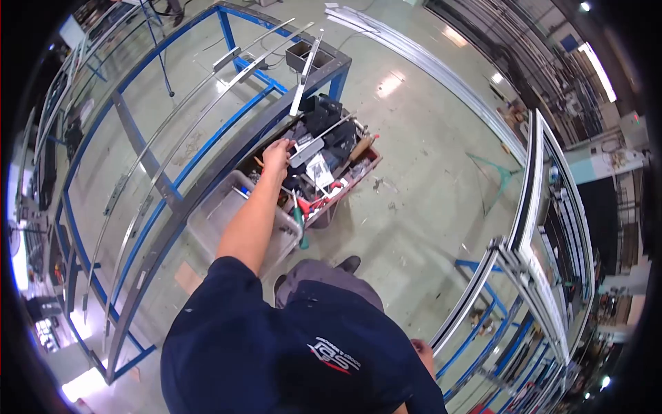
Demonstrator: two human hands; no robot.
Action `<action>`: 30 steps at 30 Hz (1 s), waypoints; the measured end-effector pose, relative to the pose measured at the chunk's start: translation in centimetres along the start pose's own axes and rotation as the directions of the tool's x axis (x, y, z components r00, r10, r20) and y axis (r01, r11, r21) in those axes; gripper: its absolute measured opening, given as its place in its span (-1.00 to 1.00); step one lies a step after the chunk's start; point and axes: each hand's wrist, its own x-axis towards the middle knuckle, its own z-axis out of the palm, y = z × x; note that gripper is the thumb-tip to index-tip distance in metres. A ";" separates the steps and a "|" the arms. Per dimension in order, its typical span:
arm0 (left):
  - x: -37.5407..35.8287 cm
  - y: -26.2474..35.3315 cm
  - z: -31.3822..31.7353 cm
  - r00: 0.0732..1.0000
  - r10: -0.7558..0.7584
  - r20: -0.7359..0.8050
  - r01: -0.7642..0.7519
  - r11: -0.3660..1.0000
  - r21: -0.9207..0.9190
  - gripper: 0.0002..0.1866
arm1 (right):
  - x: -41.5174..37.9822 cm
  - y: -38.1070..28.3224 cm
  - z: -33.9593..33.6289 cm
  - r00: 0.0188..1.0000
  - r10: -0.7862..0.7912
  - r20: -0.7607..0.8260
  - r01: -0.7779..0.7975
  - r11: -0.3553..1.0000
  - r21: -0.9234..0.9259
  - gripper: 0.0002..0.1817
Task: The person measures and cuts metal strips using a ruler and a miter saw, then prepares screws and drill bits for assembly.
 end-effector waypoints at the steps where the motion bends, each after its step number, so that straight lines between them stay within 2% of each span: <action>1: 3.0 -0.3 0.9 0.999 0.017 -0.032 -0.018 1.000 -0.026 -0.74 | 3.3 -2.4 -3.2 0.998 -0.063 -0.028 0.061 0.996 -0.065 -0.68; 3: 6.8 -0.9 2.2 0.994 0.049 -0.096 -0.057 0.995 -0.078 -0.74 | 8.3 -9.9 -9.3 0.987 -0.157 -0.042 0.149 0.977 -0.154 -0.69; 6: 9.1 -0.1 3.8 0.984 0.042 -0.174 -0.048 0.998 -0.031 -0.82 | 15.2 -19.9 -16.6 0.965 -0.258 -0.038 0.241 0.939 -0.246 -0.65; 9: 10.1 -0.8 4.2 0.972 0.025 -0.235 -0.023 1.000 0.011 -0.83 | 21.5 -25.1 -19.7 0.948 -0.318 -0.026 0.309 0.934 -0.179 -0.68; 10: 10.2 -1.2 4.3 0.967 0.032 -0.253 -0.034 0.999 -0.002 -0.83 | 23.1 -26.4 -19.8 0.955 -0.296 -0.025 0.290 0.947 -0.137 -0.69; 14: 9.7 -1.5 5.3 0.937 0.057 -0.345 -0.050 0.998 0.030 -0.73 | 28.5 -29.5 -18.8 0.960 -0.236 0.147 0.255 0.959 -0.126 -0.69; 17: 10.4 -0.9 5.5 0.911 0.095 -0.401 -0.028 0.985 0.170 -0.74 | 30.7 -32.4 -16.9 0.938 -0.174 0.301 0.227 0.962 -0.151 -0.67; 18: 10.4 -0.7 5.6 0.907 0.103 -0.409 -0.014 0.977 0.214 -0.74 | 31.5 -33.6 -16.4 0.912 -0.198 0.360 0.261 0.956 -0.136 -0.67; 20: 10.5 -0.4 6.4 0.887 0.125 -0.444 -0.029 0.976 0.216 -0.72 | 33.2 -36.4 -16.0 0.893 -0.151 0.423 0.207 0.974 -0.089 -0.67; 25: 10.9 -0.2 7.2 0.874 0.106 -0.474 -0.050 0.990 0.129 -0.74 | 38.2 -41.9 -16.2 0.877 -0.182 0.446 0.274 0.950 -0.151 -0.69; 30: 10.5 0.5 7.6 0.865 0.141 -0.482 -0.016 0.967 0.253 -0.71 | 44.3 -47.8 -16.5 0.820 -0.205 0.534 0.386 0.887 -0.252 -0.67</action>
